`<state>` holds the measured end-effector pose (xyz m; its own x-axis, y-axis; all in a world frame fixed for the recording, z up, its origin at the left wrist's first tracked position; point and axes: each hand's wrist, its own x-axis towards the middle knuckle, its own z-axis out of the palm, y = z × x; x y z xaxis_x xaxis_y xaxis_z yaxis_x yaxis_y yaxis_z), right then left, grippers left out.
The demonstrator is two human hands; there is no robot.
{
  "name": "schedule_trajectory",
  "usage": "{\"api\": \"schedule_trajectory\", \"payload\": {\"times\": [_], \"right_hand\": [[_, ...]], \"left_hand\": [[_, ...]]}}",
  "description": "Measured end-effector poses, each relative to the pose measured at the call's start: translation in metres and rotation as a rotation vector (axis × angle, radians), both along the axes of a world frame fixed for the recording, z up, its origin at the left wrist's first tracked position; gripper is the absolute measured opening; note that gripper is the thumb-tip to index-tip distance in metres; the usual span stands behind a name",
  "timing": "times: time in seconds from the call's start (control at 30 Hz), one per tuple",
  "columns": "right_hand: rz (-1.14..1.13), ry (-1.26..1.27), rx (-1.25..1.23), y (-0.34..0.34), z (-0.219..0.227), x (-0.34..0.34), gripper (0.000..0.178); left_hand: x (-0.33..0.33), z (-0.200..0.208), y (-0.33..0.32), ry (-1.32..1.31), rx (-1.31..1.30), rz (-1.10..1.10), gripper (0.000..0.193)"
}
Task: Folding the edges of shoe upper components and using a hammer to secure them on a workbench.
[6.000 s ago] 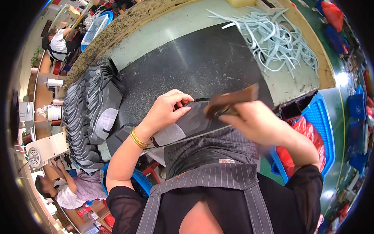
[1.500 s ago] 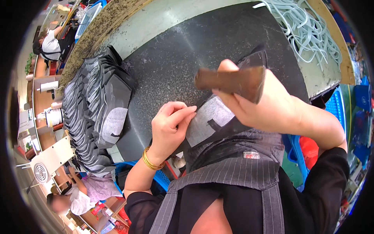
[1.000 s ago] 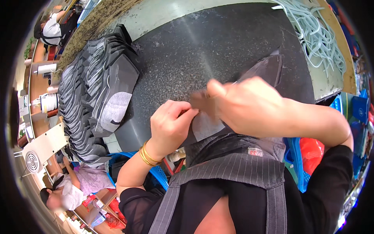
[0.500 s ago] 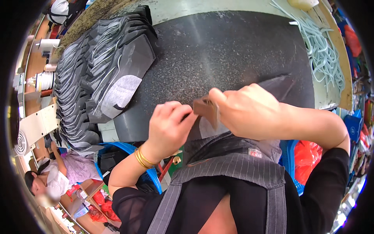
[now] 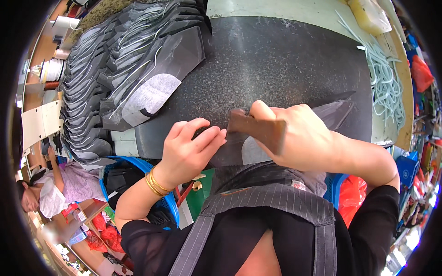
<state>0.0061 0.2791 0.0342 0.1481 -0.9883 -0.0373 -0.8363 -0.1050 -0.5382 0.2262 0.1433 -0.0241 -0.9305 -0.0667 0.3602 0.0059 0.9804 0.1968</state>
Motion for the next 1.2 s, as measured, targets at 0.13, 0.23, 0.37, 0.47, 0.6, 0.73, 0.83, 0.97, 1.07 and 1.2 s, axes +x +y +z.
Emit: {"api": "schedule_trajectory", "payload": {"times": [0.13, 0.23, 0.37, 0.47, 0.6, 0.73, 0.83, 0.97, 1.07, 1.2], "right_hand": [[0.084, -0.089, 0.148, -0.006, -0.003, 0.007, 0.04], [-0.05, -0.08, 0.013, -0.01, -0.002, 0.009, 0.041], [0.132, -0.039, 0.189, -0.014, 0.0, 0.013, 0.047], [0.044, -0.073, 0.059, -0.019, -0.001, 0.015, 0.049], [0.09, -0.11, 0.081, -0.023, -0.001, 0.019, 0.053], [0.18, -0.058, 0.051, -0.024, -0.002, 0.021, 0.054], [0.158, 0.005, 0.06, -0.023, -0.007, 0.024, 0.054], [0.136, -0.034, 0.034, -0.022, -0.016, 0.027, 0.055], [0.085, -0.089, 0.023, -0.019, -0.02, 0.028, 0.058], [0.058, -0.094, 0.058, -0.015, -0.021, 0.027, 0.055]], "left_hand": [[0.006, 0.0, -0.013, -0.004, 0.244, 0.079, 0.024], [0.011, -0.001, -0.018, -0.043, 0.221, 0.056, 0.023], [0.015, -0.006, -0.015, 0.049, 0.133, 0.041, 0.025], [0.017, -0.011, -0.014, 0.112, 0.147, 0.047, 0.023], [0.019, -0.017, -0.015, 0.154, 0.148, 0.035, 0.02], [0.019, -0.019, -0.015, 0.203, 0.129, 0.036, 0.022], [0.02, -0.019, -0.014, 0.205, 0.119, 0.033, 0.023], [0.023, -0.014, -0.015, 0.092, 0.233, 0.202, 0.026], [0.025, -0.01, -0.015, 0.065, 0.324, 0.197, 0.027], [0.024, -0.012, -0.008, 0.052, 0.563, 0.313, 0.025]]}}
